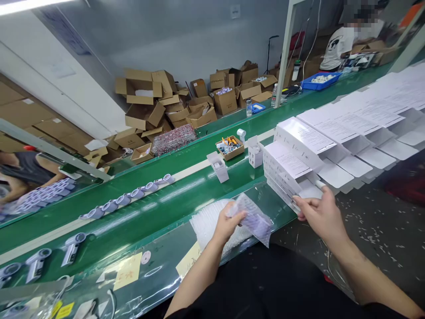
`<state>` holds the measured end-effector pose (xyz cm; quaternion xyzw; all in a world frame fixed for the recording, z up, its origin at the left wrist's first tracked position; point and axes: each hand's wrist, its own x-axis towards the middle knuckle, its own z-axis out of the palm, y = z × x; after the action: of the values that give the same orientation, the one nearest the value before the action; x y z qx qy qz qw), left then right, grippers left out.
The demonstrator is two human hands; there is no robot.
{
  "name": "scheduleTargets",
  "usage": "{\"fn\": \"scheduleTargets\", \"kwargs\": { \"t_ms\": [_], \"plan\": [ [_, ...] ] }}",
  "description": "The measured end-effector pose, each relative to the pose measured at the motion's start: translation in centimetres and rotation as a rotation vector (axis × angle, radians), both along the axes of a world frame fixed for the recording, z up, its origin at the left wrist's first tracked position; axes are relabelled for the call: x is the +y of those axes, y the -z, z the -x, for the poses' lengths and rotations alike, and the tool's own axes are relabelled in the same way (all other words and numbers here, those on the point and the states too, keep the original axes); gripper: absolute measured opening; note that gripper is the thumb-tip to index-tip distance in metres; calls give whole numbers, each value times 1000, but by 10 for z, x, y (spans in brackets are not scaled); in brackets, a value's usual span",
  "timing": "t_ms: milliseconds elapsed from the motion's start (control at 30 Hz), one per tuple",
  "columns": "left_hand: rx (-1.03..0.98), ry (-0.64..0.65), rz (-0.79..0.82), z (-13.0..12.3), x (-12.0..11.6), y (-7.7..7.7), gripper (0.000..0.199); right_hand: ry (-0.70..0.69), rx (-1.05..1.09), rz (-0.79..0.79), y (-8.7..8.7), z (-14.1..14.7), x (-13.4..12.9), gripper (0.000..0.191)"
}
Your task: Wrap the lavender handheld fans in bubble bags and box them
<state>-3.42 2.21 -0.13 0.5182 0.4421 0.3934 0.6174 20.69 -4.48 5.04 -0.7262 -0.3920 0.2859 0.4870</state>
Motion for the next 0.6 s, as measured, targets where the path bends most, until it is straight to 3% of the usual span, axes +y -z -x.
{"fn": "scheduleTargets", "kwargs": {
  "t_ms": [133, 167, 400, 500, 600],
  "plan": [
    [-107, -219, 62, 30, 6, -1, 37, -27, -287, 57, 13, -5, 17, 29],
    [-128, -261, 73, 36, 6, -2, 37, -45, -367, 38, 16, -2, 20, 26],
    [-256, -441, 64, 67, 11, -10, 34, -105, -801, -68, 4, 23, 16, 30],
    [-334, -568, 57, 80, 19, -16, 33, -261, -958, -14, 4, 34, 29, 29],
    [-417, -712, 58, 83, 32, -23, 33, -491, -1066, 93, 15, 41, 57, 37]
  ]
}}
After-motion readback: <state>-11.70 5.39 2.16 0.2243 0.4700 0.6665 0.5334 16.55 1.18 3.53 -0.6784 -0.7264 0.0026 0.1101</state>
